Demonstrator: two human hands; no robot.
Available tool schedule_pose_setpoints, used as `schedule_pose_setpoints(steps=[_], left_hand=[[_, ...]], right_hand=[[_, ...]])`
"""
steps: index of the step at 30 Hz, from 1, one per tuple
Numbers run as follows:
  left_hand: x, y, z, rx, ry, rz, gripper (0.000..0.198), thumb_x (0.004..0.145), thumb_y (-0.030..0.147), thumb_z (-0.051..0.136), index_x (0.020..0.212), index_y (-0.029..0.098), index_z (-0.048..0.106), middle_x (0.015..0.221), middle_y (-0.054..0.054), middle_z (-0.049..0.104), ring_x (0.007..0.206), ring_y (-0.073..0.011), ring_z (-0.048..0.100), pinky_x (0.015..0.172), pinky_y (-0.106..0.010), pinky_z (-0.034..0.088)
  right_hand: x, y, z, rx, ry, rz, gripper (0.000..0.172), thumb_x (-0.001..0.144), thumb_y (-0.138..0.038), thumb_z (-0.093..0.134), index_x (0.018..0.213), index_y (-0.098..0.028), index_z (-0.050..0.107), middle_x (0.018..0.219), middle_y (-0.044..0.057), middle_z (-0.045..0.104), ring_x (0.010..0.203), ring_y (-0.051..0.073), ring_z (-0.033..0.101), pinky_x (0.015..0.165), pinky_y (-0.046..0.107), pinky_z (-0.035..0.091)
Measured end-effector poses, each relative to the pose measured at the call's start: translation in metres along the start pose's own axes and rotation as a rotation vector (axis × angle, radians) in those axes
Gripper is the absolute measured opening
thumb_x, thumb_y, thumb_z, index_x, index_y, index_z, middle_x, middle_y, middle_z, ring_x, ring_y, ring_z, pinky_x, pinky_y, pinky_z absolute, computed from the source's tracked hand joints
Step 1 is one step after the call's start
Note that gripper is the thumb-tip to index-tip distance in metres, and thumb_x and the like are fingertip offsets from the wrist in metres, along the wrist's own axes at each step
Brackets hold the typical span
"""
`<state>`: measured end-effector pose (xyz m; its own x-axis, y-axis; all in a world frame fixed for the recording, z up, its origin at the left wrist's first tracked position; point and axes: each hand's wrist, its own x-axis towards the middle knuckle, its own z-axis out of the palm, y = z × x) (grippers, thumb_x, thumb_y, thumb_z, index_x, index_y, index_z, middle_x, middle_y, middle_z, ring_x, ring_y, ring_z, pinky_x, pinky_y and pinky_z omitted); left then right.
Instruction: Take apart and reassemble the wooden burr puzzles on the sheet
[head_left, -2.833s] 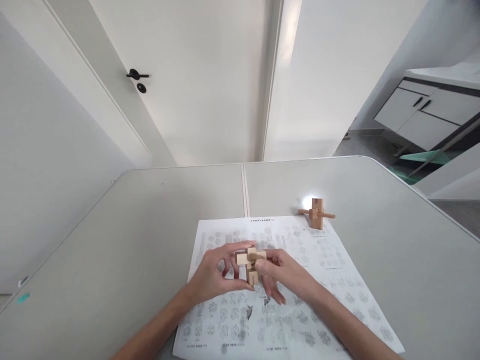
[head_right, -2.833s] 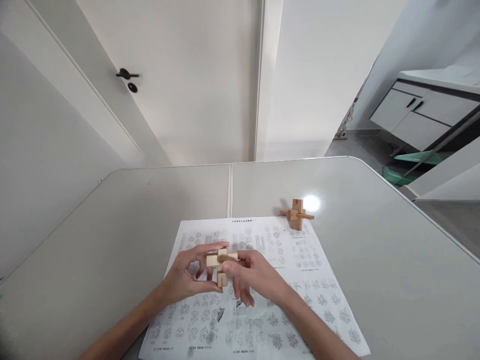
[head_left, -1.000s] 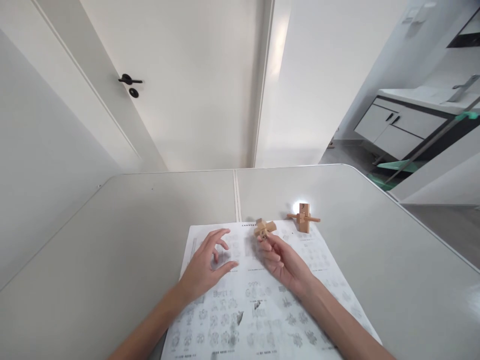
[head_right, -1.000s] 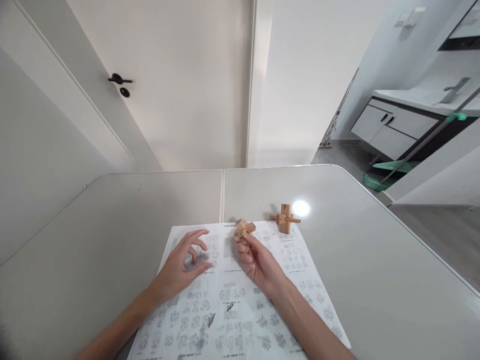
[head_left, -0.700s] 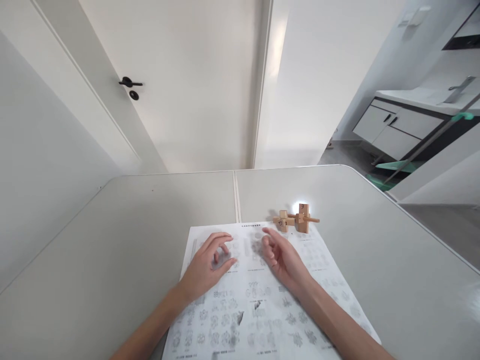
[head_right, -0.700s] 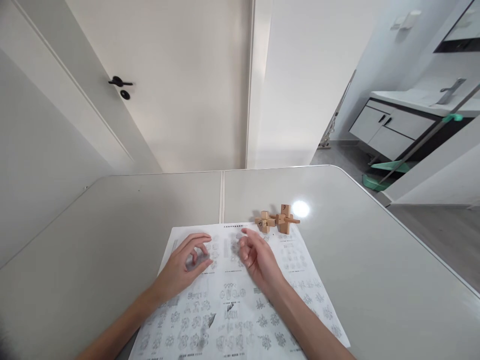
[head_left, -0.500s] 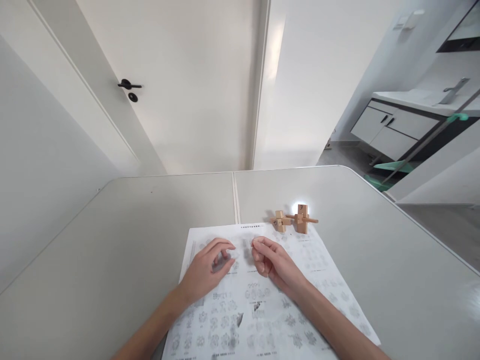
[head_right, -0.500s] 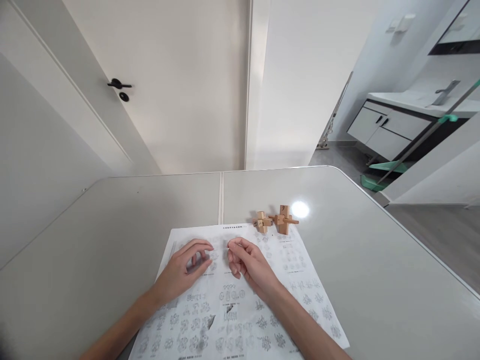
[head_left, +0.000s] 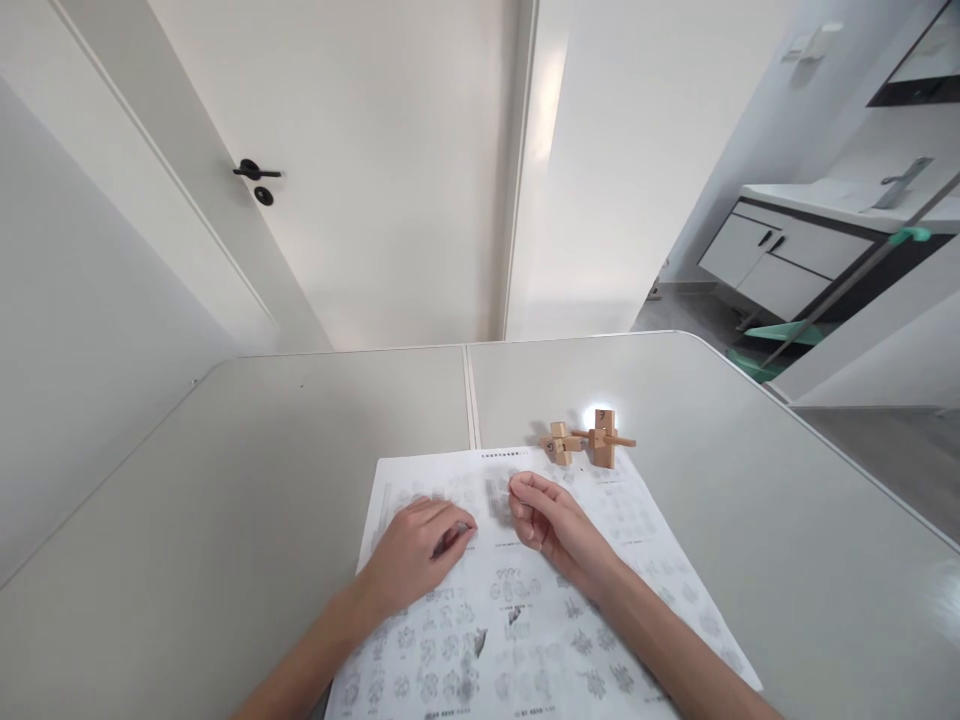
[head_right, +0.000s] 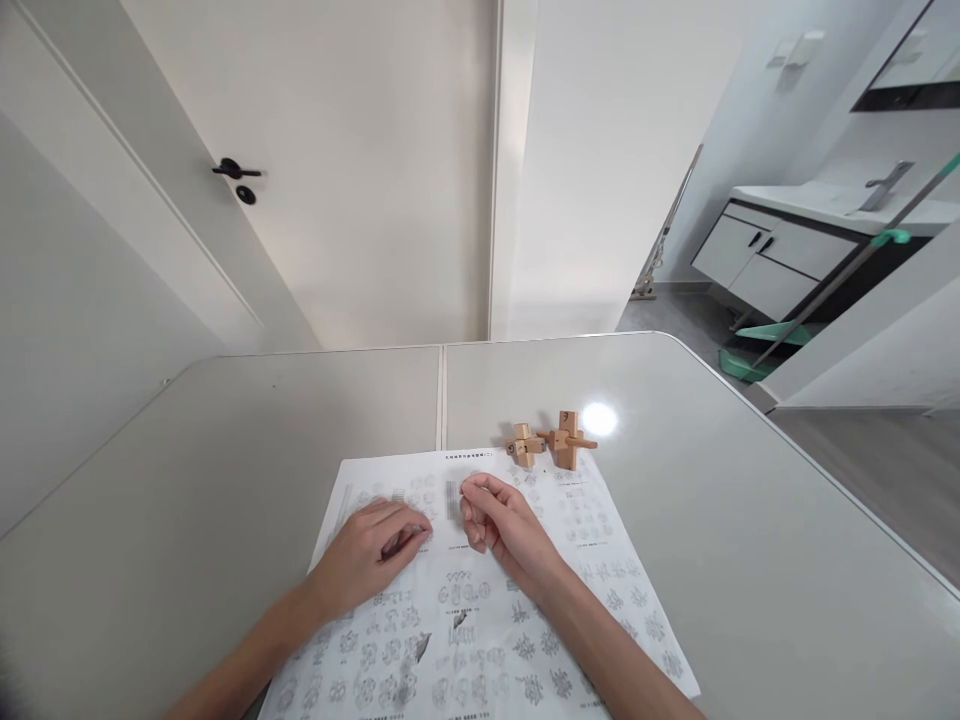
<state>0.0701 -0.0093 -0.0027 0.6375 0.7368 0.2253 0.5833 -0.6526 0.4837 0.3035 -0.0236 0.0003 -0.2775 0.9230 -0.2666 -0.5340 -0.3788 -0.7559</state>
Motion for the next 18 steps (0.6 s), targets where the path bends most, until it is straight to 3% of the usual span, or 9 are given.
schedule_pose_setpoints(steps=[18], left_hand=[[-0.0011, -0.0020, 0.0025, 0.026, 0.040, 0.049, 0.016, 0.105, 0.024, 0.051, 0.096, 0.021, 0.064, 0.072, 0.004, 0.061, 0.063, -0.0128, 0.053, 0.075, -0.031, 0.046]], right_hand=[[0.0019, 0.0016, -0.0032, 0.035, 0.017, -0.004, 0.036, 0.083, -0.044, 0.086, 0.079, -0.018, 0.062, 0.069, -0.003, 0.056, 0.050, 0.006, 0.043, 0.046, 0.022, 0.030]])
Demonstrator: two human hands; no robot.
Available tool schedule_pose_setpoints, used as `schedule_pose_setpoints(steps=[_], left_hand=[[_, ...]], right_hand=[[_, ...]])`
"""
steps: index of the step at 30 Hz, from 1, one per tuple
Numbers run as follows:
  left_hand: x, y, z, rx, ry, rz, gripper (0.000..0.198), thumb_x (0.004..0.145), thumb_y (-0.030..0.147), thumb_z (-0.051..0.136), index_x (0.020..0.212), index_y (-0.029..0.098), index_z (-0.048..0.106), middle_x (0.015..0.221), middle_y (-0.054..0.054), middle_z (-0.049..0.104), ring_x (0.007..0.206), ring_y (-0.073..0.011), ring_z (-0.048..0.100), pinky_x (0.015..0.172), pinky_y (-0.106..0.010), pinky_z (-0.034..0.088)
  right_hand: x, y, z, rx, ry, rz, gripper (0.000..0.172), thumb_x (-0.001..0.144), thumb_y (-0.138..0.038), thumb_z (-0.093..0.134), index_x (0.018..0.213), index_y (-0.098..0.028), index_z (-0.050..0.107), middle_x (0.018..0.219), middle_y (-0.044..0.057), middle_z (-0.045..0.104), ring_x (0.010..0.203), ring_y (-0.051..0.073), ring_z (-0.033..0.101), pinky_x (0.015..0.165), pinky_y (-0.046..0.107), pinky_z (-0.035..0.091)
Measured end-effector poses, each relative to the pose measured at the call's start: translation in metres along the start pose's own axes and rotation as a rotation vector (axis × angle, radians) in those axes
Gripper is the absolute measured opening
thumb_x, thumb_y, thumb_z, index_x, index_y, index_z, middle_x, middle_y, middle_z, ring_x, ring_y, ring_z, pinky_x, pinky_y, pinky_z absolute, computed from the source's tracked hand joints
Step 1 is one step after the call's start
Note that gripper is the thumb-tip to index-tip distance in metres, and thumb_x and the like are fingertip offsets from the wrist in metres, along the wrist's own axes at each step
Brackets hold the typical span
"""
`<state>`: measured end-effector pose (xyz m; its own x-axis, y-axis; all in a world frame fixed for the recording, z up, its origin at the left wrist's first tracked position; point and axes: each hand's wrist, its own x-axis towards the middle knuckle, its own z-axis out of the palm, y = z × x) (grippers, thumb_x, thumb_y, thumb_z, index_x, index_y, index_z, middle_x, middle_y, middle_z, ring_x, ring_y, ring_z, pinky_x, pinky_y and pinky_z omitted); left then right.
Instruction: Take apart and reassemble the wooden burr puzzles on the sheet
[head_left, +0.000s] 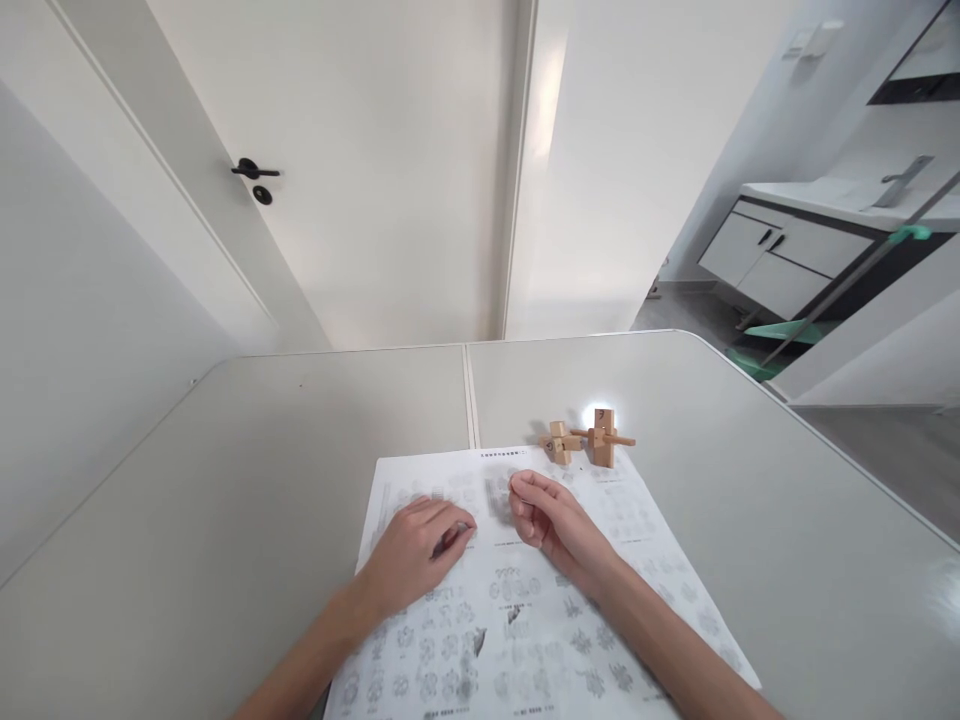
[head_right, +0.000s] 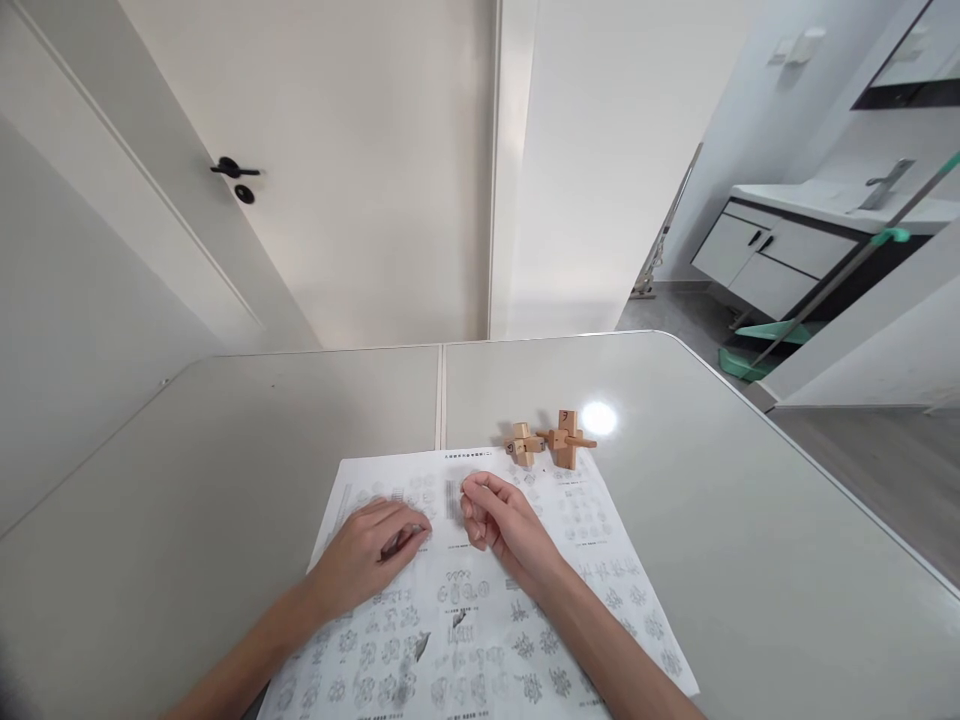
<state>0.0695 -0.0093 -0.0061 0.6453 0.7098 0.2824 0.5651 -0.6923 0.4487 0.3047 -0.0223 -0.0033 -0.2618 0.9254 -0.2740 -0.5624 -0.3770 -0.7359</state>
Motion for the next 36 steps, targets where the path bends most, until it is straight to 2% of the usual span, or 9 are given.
schedule_pose_setpoints(steps=[10, 19, 27, 36], left_hand=[[0.0000, -0.0012, 0.0018, -0.003, -0.004, -0.003, 0.014, 0.105, 0.023, 0.052, 0.097, 0.022, 0.065, 0.073, 0.003, 0.060, 0.064, -0.0138, 0.052, 0.075, -0.031, 0.045], [-0.0011, -0.0011, 0.0015, 0.006, 0.000, 0.005, 0.013, 0.104, 0.023, 0.053, 0.098, 0.022, 0.064, 0.073, 0.003, 0.062, 0.064, -0.0137, 0.054, 0.075, -0.031, 0.046], [-0.0001, -0.0011, 0.0012, 0.007, 0.004, 0.003, 0.013, 0.104, 0.022, 0.053, 0.097, 0.022, 0.064, 0.073, 0.003, 0.063, 0.063, -0.0135, 0.055, 0.075, -0.032, 0.046], [-0.0006, 0.0007, 0.0013, 0.030, 0.005, 0.015, 0.019, 0.105, 0.024, 0.048, 0.095, 0.021, 0.063, 0.069, 0.003, 0.059, 0.062, -0.0136, 0.053, 0.074, -0.031, 0.047]], right_hand=[[0.0004, -0.0005, 0.0016, 0.026, 0.001, -0.005, 0.036, 0.083, -0.046, 0.085, 0.083, -0.017, 0.064, 0.067, -0.004, 0.055, 0.050, 0.006, 0.041, 0.046, 0.021, 0.029], [-0.0027, -0.0056, 0.0060, 0.016, 0.013, -0.003, 0.038, 0.082, -0.048, 0.085, 0.080, -0.017, 0.064, 0.064, -0.004, 0.052, 0.049, 0.006, 0.039, 0.046, 0.022, 0.028], [-0.0002, -0.0026, 0.0016, 0.028, 0.009, -0.005, 0.037, 0.083, -0.048, 0.085, 0.082, -0.017, 0.065, 0.065, -0.004, 0.052, 0.050, 0.006, 0.039, 0.047, 0.022, 0.028], [-0.0023, -0.0030, 0.0029, 0.040, 0.025, 0.009, 0.036, 0.082, -0.047, 0.085, 0.083, -0.016, 0.066, 0.067, -0.003, 0.054, 0.051, 0.007, 0.040, 0.046, 0.021, 0.028]])
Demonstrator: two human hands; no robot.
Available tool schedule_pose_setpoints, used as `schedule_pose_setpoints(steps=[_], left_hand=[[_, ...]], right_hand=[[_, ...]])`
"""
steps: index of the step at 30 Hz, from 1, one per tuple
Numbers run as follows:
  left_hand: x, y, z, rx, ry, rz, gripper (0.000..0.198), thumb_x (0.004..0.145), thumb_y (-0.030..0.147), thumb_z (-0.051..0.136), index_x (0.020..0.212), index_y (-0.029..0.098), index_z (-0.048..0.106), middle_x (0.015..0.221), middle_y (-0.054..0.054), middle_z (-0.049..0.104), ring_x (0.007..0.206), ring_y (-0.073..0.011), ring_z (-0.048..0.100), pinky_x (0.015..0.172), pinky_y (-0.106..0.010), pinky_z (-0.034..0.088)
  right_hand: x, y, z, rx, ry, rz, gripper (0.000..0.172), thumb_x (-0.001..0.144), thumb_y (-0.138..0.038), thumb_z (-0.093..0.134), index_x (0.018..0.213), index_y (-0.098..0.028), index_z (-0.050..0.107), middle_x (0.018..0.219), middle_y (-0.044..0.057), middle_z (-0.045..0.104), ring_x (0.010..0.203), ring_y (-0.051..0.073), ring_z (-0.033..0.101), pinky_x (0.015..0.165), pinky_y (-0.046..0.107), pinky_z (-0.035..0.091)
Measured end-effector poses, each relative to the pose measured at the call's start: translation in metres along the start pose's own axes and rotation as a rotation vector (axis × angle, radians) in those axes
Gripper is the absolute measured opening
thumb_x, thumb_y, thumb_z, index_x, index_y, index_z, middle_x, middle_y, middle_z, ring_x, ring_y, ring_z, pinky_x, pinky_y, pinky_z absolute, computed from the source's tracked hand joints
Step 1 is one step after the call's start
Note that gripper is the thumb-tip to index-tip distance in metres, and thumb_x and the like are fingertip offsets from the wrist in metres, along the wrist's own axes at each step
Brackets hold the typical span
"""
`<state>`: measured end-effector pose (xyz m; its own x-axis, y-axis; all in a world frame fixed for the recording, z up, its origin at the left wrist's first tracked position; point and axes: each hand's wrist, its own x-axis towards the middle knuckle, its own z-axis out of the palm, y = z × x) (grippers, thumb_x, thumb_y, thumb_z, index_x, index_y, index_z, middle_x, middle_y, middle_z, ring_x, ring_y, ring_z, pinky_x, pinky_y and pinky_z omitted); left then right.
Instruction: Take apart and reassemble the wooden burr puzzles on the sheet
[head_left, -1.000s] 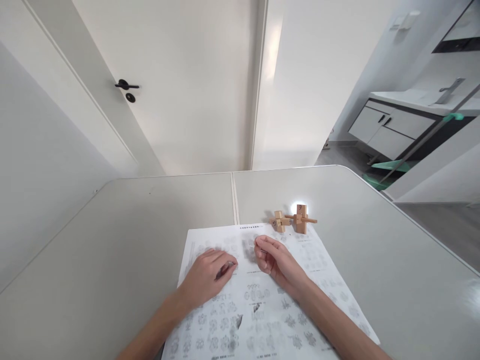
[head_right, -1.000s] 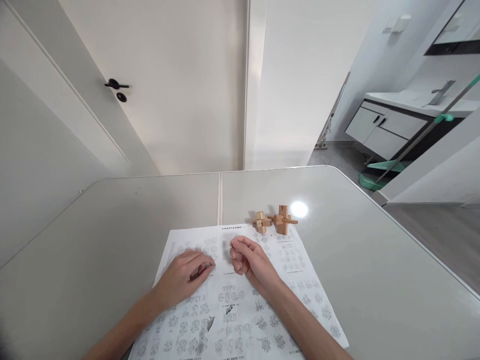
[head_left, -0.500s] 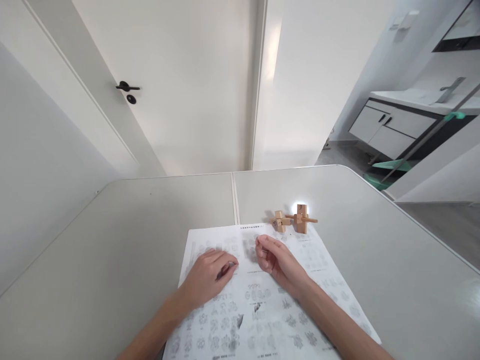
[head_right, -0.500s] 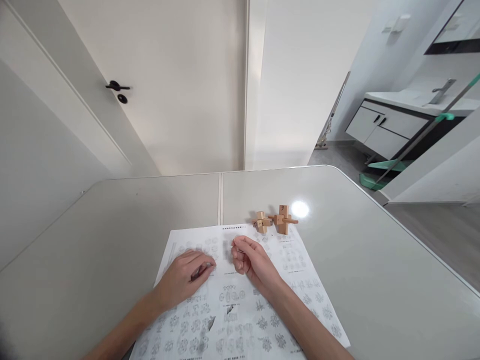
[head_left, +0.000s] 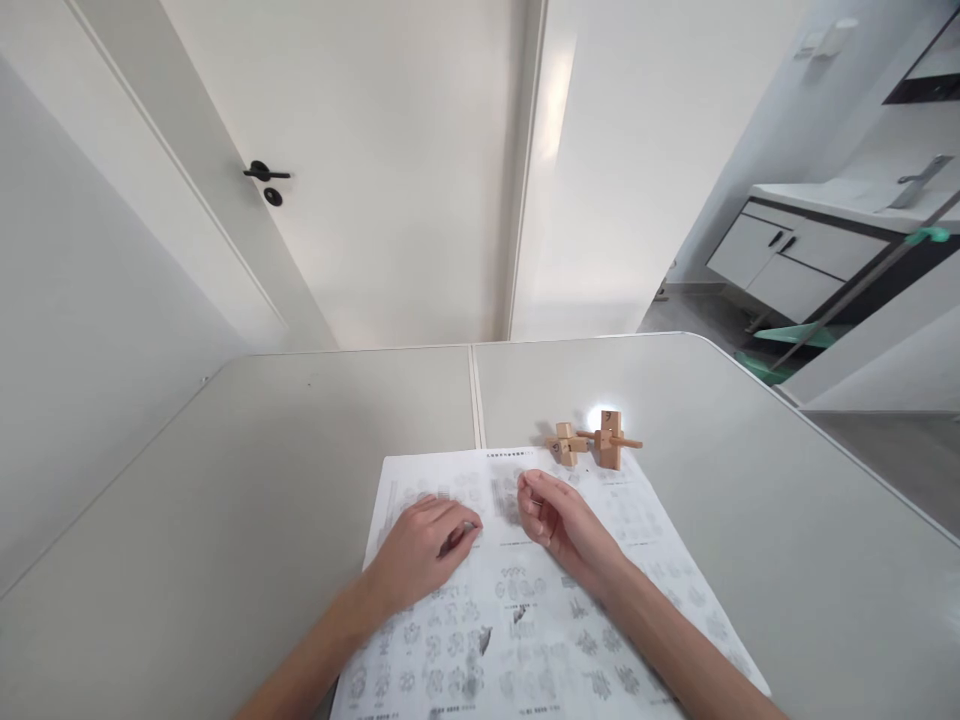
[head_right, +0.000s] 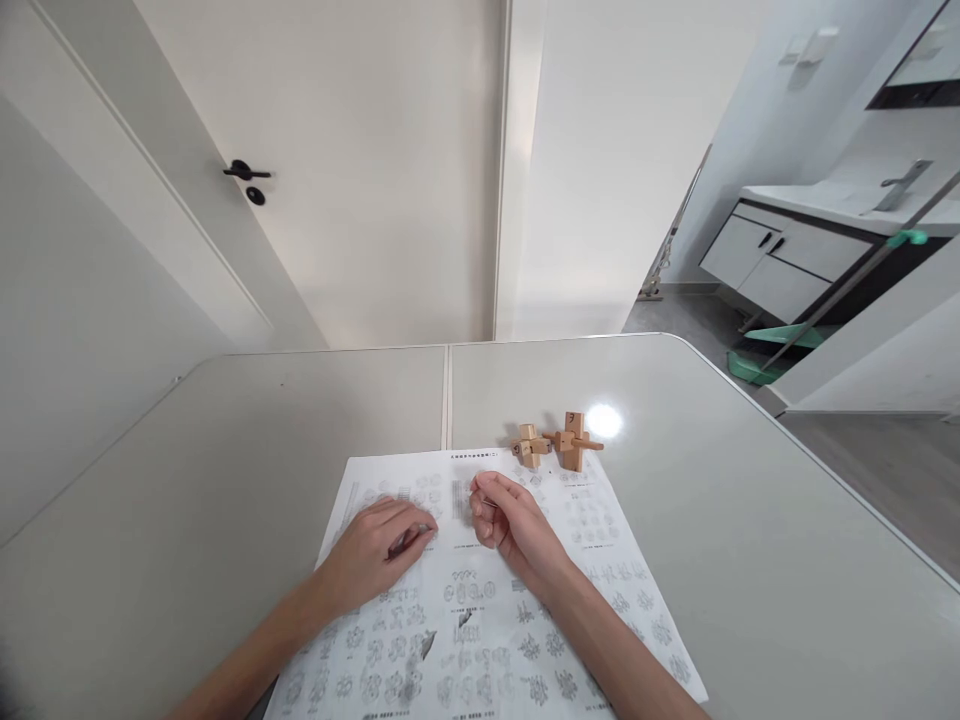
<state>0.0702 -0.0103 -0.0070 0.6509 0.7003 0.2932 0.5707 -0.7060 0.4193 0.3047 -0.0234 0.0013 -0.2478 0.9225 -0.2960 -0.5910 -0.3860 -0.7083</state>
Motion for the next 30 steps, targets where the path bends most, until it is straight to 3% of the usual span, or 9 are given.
schedule_pose_setpoints(steps=[10, 17, 30], left_hand=[[-0.001, -0.001, 0.001, -0.016, -0.008, -0.011, 0.015, 0.105, 0.022, 0.051, 0.096, 0.022, 0.063, 0.072, 0.003, 0.061, 0.063, -0.0135, 0.053, 0.075, -0.031, 0.047], [0.001, 0.000, -0.001, -0.026, -0.006, -0.008, 0.016, 0.105, 0.022, 0.051, 0.095, 0.021, 0.063, 0.071, 0.003, 0.061, 0.062, -0.0132, 0.054, 0.076, -0.031, 0.047], [-0.001, -0.001, 0.001, -0.031, 0.003, -0.010, 0.016, 0.105, 0.023, 0.051, 0.096, 0.022, 0.065, 0.071, 0.003, 0.062, 0.062, -0.0133, 0.055, 0.076, -0.032, 0.048]], right_hand=[[0.002, 0.002, -0.004, 0.036, -0.016, -0.021, 0.034, 0.088, -0.048, 0.080, 0.087, -0.017, 0.068, 0.067, -0.003, 0.051, 0.051, 0.007, 0.039, 0.045, 0.020, 0.028], [0.002, 0.000, -0.005, 0.145, -0.005, -0.042, 0.032, 0.087, -0.048, 0.081, 0.086, -0.018, 0.068, 0.061, -0.006, 0.044, 0.049, 0.007, 0.031, 0.042, 0.020, 0.028], [0.004, -0.008, -0.010, 0.372, 0.052, -0.094, 0.034, 0.084, -0.044, 0.080, 0.070, -0.020, 0.062, 0.051, -0.011, 0.028, 0.042, 0.006, 0.019, 0.036, 0.019, 0.025]])
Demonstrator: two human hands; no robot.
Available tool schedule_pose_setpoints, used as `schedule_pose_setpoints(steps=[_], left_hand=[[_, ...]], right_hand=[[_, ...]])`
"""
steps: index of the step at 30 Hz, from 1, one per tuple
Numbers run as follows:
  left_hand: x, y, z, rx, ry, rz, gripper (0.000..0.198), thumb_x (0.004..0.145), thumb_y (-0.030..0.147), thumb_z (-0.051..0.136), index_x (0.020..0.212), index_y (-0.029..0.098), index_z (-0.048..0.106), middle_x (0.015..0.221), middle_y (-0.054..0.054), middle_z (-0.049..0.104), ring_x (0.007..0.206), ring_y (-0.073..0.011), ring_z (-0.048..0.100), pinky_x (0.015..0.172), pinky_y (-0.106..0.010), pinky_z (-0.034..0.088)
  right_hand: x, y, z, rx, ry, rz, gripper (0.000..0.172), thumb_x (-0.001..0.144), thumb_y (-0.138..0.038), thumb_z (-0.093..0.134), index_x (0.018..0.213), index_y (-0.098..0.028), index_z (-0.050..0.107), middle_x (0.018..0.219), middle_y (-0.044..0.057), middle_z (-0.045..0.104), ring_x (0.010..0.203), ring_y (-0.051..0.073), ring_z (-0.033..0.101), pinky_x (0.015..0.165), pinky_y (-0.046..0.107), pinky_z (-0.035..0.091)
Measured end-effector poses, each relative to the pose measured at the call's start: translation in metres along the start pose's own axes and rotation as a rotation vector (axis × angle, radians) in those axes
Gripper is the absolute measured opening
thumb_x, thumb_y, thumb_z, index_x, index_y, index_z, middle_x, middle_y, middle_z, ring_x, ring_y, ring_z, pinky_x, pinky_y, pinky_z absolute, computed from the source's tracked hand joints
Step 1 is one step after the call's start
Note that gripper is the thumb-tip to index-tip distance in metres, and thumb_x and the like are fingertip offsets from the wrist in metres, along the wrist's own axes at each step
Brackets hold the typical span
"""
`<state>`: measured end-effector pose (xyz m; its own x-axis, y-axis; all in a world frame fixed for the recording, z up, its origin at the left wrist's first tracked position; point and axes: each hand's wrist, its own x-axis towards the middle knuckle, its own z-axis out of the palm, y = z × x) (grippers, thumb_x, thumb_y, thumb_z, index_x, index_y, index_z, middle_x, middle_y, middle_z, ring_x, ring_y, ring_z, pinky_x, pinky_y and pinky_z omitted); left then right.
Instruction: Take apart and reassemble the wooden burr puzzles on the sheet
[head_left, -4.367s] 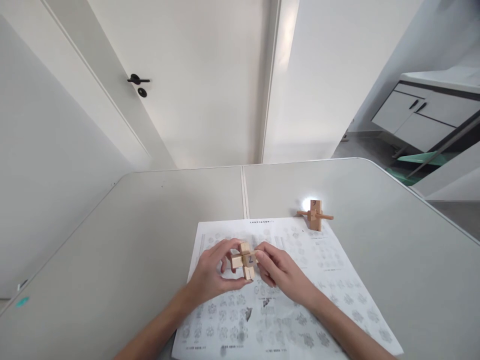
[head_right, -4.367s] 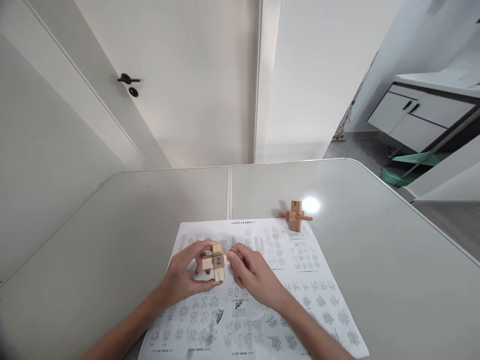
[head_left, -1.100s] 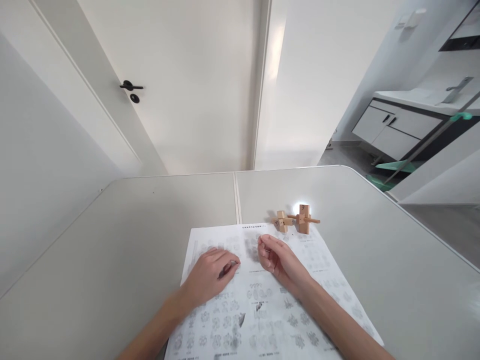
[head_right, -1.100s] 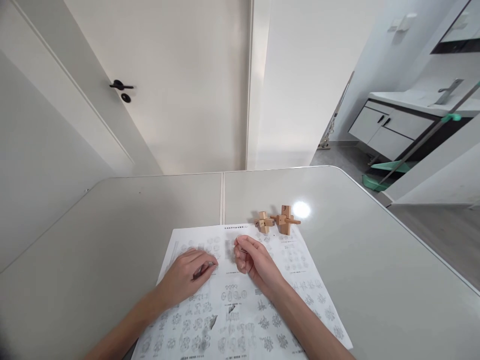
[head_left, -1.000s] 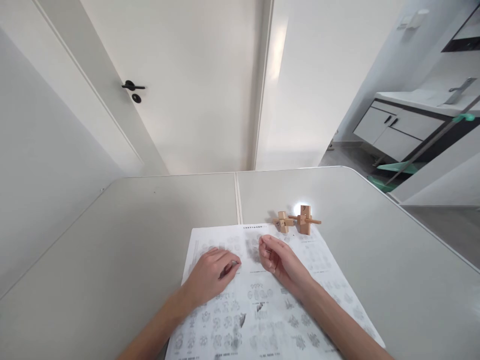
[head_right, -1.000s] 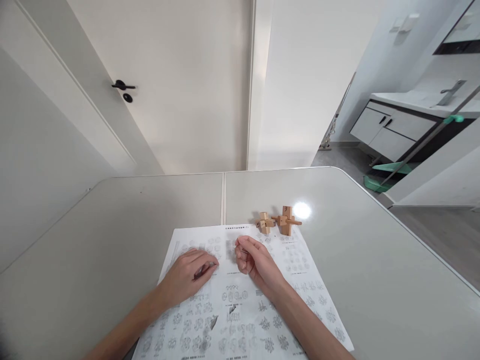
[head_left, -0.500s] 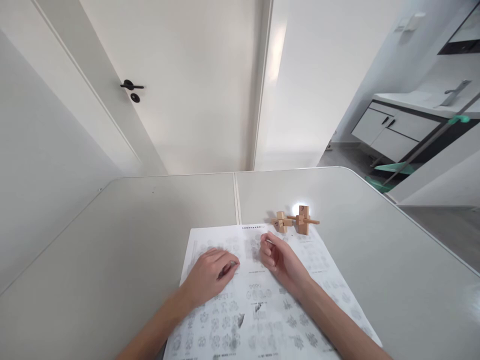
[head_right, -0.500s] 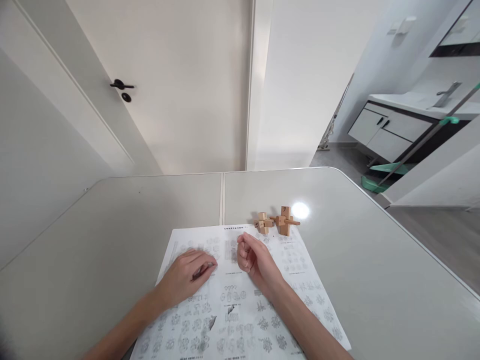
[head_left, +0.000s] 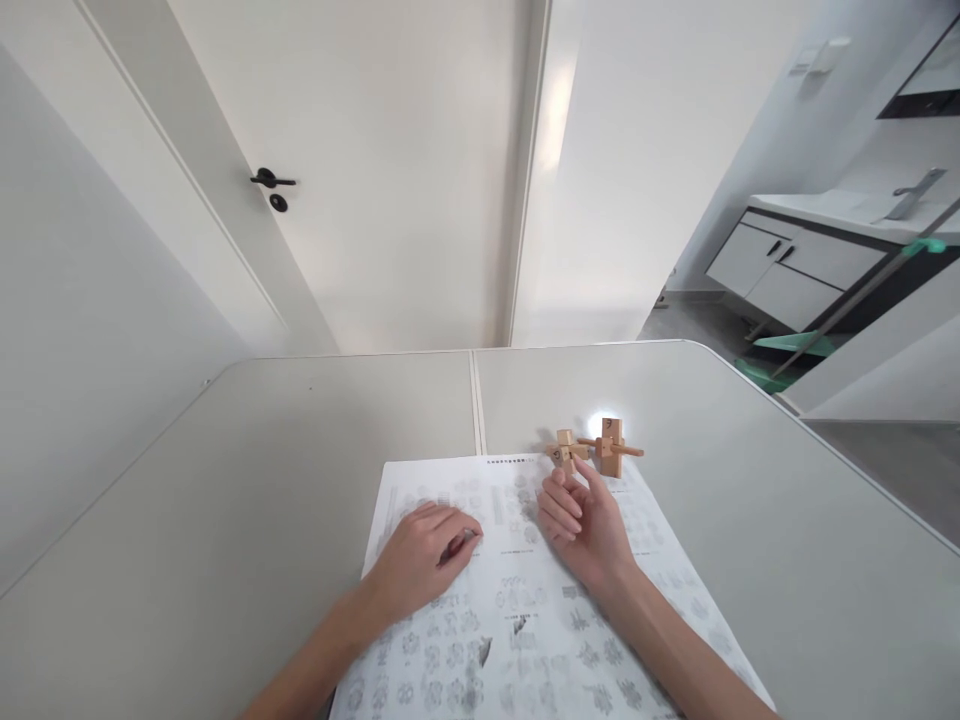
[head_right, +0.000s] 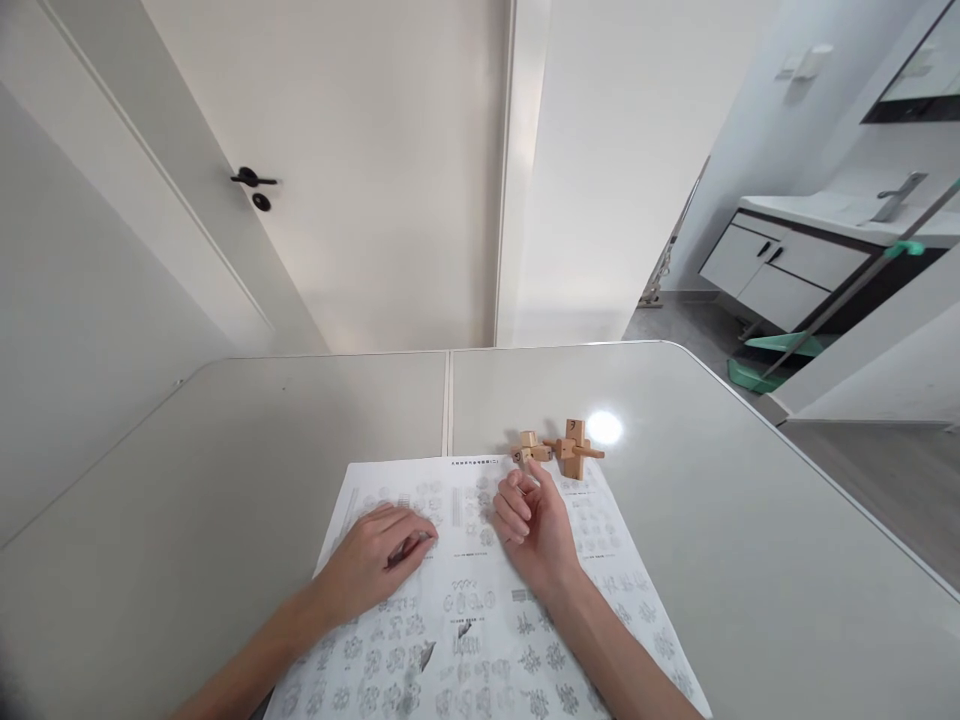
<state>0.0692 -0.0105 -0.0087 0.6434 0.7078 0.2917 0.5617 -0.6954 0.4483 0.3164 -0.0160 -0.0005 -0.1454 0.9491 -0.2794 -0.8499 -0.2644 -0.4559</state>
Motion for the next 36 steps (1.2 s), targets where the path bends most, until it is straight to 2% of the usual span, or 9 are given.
schedule_pose_setpoints(steps=[8, 16, 30, 36], left_hand=[[-0.001, 0.001, -0.001, -0.007, 0.007, -0.005, 0.015, 0.104, 0.021, 0.052, 0.096, 0.022, 0.065, 0.071, 0.003, 0.064, 0.062, -0.0130, 0.055, 0.076, -0.032, 0.049], [0.001, 0.003, -0.003, -0.019, 0.019, 0.007, 0.017, 0.104, 0.020, 0.051, 0.098, 0.022, 0.067, 0.071, 0.003, 0.065, 0.061, -0.0127, 0.057, 0.075, -0.032, 0.050], [-0.002, 0.001, 0.000, -0.011, -0.005, -0.009, 0.015, 0.103, 0.019, 0.053, 0.098, 0.022, 0.066, 0.071, 0.004, 0.063, 0.062, -0.0126, 0.054, 0.077, -0.033, 0.050], [-0.001, 0.001, -0.001, -0.006, 0.006, 0.003, 0.015, 0.103, 0.019, 0.052, 0.096, 0.022, 0.065, 0.070, 0.004, 0.061, 0.062, -0.0128, 0.054, 0.077, -0.032, 0.049]], right_hand=[[0.001, -0.008, -0.011, 0.094, 0.020, -0.102, 0.039, 0.087, -0.047, 0.073, 0.066, -0.021, 0.054, 0.050, -0.010, 0.030, 0.040, 0.007, 0.021, 0.035, 0.019, 0.028], [0.006, -0.017, -0.023, 0.103, 0.027, -0.171, 0.032, 0.086, -0.044, 0.076, 0.073, -0.021, 0.057, 0.048, -0.010, 0.034, 0.037, 0.005, 0.026, 0.033, 0.018, 0.028], [0.015, -0.024, -0.034, 0.227, -0.010, -0.139, 0.023, 0.090, -0.033, 0.073, 0.079, -0.020, 0.059, 0.046, -0.011, 0.040, 0.035, 0.005, 0.033, 0.032, 0.017, 0.029], [0.015, -0.026, -0.038, 0.183, -0.030, -0.156, 0.023, 0.088, -0.032, 0.078, 0.081, -0.021, 0.059, 0.046, -0.011, 0.041, 0.035, 0.005, 0.036, 0.033, 0.017, 0.032]])
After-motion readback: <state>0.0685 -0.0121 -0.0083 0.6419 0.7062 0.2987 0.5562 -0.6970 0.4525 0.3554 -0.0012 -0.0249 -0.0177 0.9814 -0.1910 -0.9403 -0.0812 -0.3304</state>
